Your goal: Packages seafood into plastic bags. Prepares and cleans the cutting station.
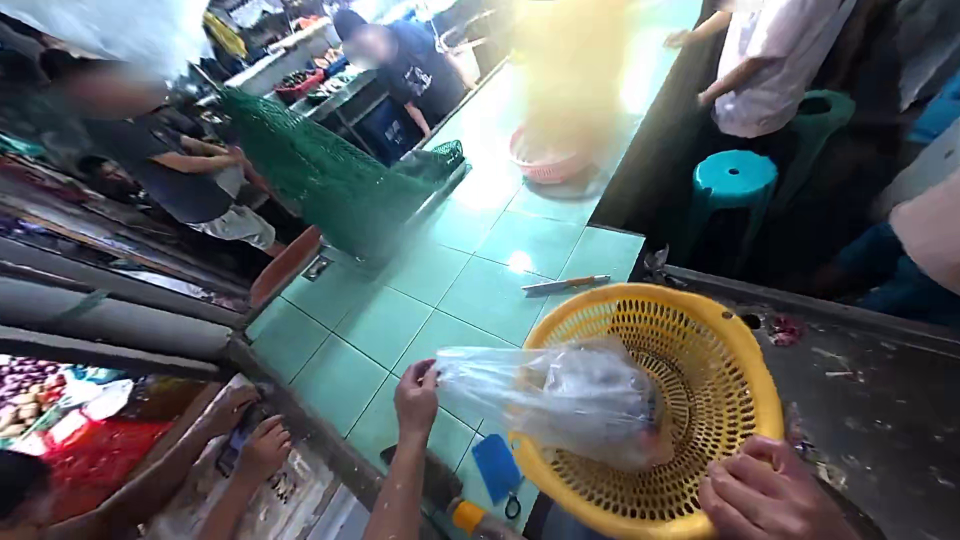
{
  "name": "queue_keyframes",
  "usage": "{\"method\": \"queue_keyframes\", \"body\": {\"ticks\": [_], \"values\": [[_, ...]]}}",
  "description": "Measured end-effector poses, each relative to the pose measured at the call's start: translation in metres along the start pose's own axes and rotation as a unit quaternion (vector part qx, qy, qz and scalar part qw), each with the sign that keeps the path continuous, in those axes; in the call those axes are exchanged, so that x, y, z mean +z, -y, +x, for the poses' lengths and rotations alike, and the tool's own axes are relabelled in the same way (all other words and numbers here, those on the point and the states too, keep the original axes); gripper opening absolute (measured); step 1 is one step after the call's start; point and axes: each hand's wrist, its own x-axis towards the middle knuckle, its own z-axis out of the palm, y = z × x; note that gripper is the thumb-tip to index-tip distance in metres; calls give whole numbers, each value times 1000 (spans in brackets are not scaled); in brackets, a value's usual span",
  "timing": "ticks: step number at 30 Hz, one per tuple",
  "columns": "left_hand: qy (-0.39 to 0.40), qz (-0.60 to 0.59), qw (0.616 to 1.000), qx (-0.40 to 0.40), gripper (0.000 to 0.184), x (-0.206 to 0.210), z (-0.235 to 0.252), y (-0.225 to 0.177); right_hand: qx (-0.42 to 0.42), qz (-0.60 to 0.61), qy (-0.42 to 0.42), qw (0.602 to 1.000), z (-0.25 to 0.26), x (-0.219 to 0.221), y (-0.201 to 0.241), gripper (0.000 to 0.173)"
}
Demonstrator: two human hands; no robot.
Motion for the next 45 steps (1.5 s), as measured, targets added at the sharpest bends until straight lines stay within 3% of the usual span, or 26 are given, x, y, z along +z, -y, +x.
{"method": "queue_keyframes", "body": {"ticks": [6, 10, 14, 16, 18, 19, 20, 22, 25, 29, 34, 38, 41, 45], "values": [[-134, 79, 988, 0, 30, -44, -26, 86, -68, 17, -85, 994, 111, 67, -67, 22], [-167, 60, 983, 37, 27, -43, -26, 76, -103, 16, -102, 989, 217, 118, -107, 18], [-125, -14, 989, 78, 25, -22, -13, 43, -88, -7, -103, 991, 337, 178, -142, 15], [-89, -64, 993, 43, 24, -3, -12, 29, -47, 10, -39, 998, 385, 202, -133, 33], [-46, -103, 993, 22, 23, 17, -9, 18, -32, 50, -19, 998, 399, 208, -104, 64], [-25, -118, 993, 22, 23, 27, -10, 14, -30, 72, -11, 997, 389, 206, -86, 75], [-5, -130, 991, 23, 23, 36, -13, 11, -33, 98, 5, 995, 370, 205, -72, 75], [31, -153, 988, 22, 23, 53, -19, 3, -20, 157, 79, 984, 308, 204, -58, 57], [77, -197, 977, 42, 22, 77, -29, -11, 76, 217, 160, 960, 173, 197, -54, 38], [160, -214, 960, 81, 23, 91, -53, -41, 265, 212, 35, 940, -28, 144, -17, 30], [218, -234, 939, 128, 24, 100, -103, -85, 536, 95, -62, 837, -211, 55, 55, 32], [295, -250, 914, 127, 23, 134, -181, -133, 618, 15, -147, 772, -272, 32, 107, 33], [422, -217, 869, 143, 29, 152, -250, -163, 593, 47, -145, 791, -274, 46, 120, 33], [585, -139, 768, 221, 36, 166, -318, -176, 537, 131, -34, 833, -274, 54, 132, 33]]}}
